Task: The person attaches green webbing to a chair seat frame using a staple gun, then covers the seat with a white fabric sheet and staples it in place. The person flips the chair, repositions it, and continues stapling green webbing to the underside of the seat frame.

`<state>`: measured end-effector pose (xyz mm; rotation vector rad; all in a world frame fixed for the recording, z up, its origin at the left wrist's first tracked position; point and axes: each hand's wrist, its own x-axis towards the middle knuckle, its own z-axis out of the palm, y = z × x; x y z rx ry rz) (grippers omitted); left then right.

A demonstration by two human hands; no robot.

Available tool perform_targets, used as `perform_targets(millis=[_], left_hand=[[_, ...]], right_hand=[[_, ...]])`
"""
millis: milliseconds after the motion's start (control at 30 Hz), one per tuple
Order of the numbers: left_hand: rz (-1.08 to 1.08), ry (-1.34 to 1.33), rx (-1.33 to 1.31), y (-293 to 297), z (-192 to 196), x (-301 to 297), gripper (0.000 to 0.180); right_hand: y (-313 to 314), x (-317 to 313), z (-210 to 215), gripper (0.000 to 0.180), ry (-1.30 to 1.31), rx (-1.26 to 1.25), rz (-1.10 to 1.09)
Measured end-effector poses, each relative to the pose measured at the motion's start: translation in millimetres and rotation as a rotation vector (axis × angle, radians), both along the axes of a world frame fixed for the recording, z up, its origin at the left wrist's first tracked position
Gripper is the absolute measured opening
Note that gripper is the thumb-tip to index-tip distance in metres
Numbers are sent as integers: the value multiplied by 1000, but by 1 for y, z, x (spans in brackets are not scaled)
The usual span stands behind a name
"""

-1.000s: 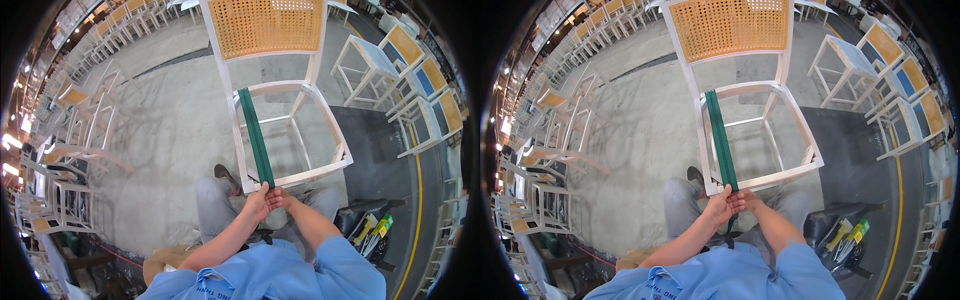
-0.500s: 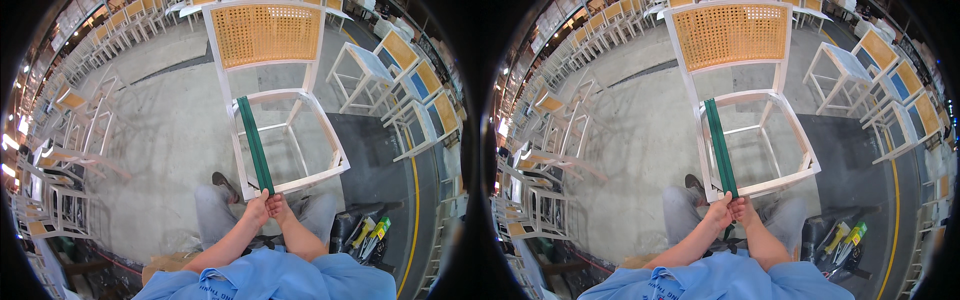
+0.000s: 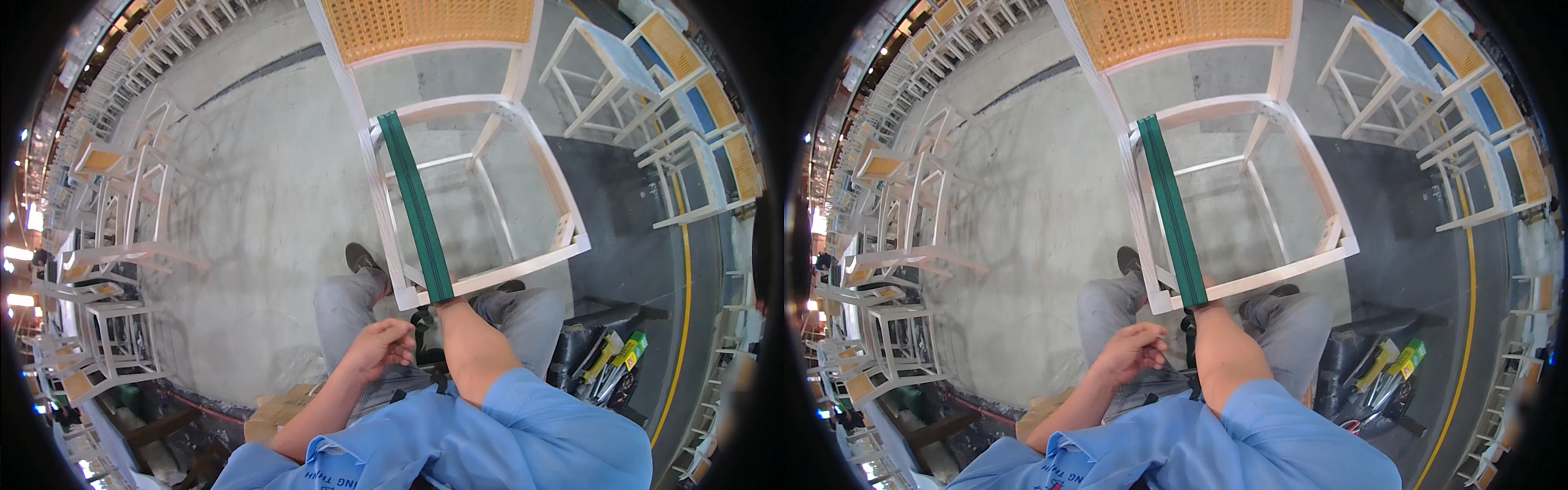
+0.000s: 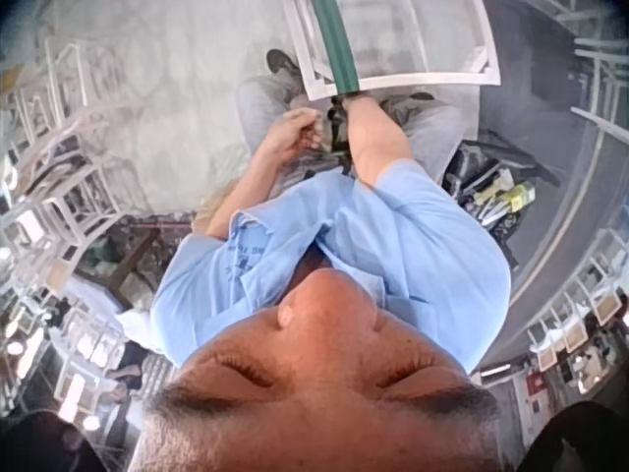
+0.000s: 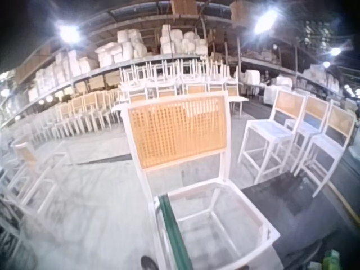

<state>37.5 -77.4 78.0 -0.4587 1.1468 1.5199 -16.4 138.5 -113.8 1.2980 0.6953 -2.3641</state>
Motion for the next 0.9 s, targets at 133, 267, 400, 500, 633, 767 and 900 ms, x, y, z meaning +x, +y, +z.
perform_targets(millis=[133, 267, 400, 500, 633, 767, 900], left_hand=[[326, 57, -36, -9, -23, -23, 28], [452, 70, -121, 18, -77, -71, 29], [387, 10, -176, 53, -127, -109, 30], [333, -189, -46, 75, -162, -129, 23], [138, -288, 102, 105, -172, -136, 39], [-195, -288, 60, 91, -207, -131, 62], [-473, -372, -60, 127, -208, -145, 62]], right_hand=[[2, -2, -35, 33, -108, 85, 75], [5, 14, -66, 32, -244, 202, 223], [17, 13, -89, 32, -356, 372, 431], [24, 2, -98, 32, -403, 485, 610], [39, -1, -113, 32, -393, 601, 813], [37, -21, -106, 27, -125, 879, 994], [36, -31, -146, 31, 140, 1020, 768]])
